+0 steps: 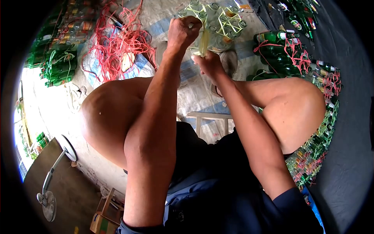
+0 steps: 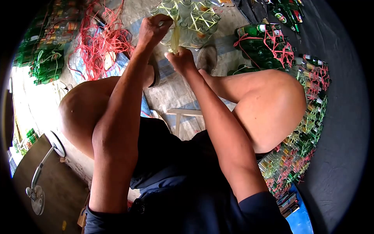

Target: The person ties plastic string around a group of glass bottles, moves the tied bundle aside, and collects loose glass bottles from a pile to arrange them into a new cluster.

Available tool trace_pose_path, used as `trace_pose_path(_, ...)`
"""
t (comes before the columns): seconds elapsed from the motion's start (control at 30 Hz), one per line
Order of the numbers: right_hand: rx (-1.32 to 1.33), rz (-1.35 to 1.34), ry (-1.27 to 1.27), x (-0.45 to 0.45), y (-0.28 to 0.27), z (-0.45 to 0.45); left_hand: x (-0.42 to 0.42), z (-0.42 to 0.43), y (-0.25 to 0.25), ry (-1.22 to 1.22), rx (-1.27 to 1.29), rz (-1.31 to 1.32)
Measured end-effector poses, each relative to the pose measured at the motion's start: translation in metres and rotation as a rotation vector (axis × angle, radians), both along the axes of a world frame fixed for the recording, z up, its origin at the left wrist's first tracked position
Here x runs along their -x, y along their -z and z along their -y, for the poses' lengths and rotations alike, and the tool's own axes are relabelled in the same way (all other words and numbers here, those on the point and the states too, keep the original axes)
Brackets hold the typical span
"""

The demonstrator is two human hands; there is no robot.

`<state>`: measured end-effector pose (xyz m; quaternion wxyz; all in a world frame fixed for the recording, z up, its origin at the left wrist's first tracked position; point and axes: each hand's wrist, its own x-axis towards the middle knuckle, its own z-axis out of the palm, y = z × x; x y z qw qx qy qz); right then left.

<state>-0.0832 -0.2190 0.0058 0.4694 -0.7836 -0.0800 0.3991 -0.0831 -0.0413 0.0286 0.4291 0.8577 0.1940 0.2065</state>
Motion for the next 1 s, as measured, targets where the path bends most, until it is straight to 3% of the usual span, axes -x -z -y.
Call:
trace_pose_path(0.03,0.033,-0.105,-0.058,-0.002,-0.001,-0.001,0.002,0.000,-0.001,0.001,0.065,-0.029)
trace_pose_path(0.13,-0.005,0.037,0.214,0.003,0.013,0.003,-0.002,0.001,0.001,-0.070,0.293,0.017)
trace_pose_path(0.23,0.002,0.350,0.320,-0.002,0.067,0.002,0.002,0.004,-0.005,-0.107,0.375,0.063)
trace_pose_path(0.33,-0.086,0.185,0.283,-0.010,0.048,0.003,0.006,0.006,-0.015,-0.171,0.179,0.092)
trace_pose_path(0.4,-0.138,-0.178,0.204,-0.015,0.024,0.010,0.010,0.003,-0.023,-0.205,0.206,0.064)
trace_pose_path(0.53,-0.201,-0.237,0.376,-0.008,0.015,0.016,0.013,-0.002,-0.054,-0.192,0.377,0.147)
trace_pose_path(0.6,-0.202,0.033,0.398,-0.009,0.018,0.015,0.008,-0.001,-0.076,-0.196,0.485,0.231)
trace_pose_path(0.63,-0.200,0.168,0.408,-0.009,0.021,0.015,0.006,0.000,-0.093,-0.231,0.420,0.196)
trace_pose_path(0.67,-0.198,0.302,0.418,-0.008,0.024,0.017,0.001,0.004,-0.108,-0.234,0.410,0.354)
trace_pose_path(0.73,0.006,0.628,0.290,-0.019,-0.013,0.023,-0.001,0.004,-0.150,-0.236,0.502,0.217)
trace_pose_path(0.8,0.031,0.850,0.278,-0.032,-0.027,0.019,0.002,0.007,-0.187,-0.184,0.496,0.275)
trace_pose_path(0.87,-0.024,0.913,0.272,-0.050,-0.045,0.015,0.007,0.013,-0.220,-0.080,0.447,0.419)
trace_pose_path(0.9,0.018,1.024,0.205,-0.066,-0.042,0.011,0.010,0.018,-0.236,-0.058,0.434,0.360)
trace_pose_path(0.97,-0.030,0.951,0.097,-0.082,-0.063,0.002,0.037,0.037,-0.282,-0.053,0.356,0.255)
trace_pose_path(1.0,-0.016,1.098,0.057,-0.093,-0.060,-0.003,0.045,0.044,-0.287,0.020,0.376,0.291)
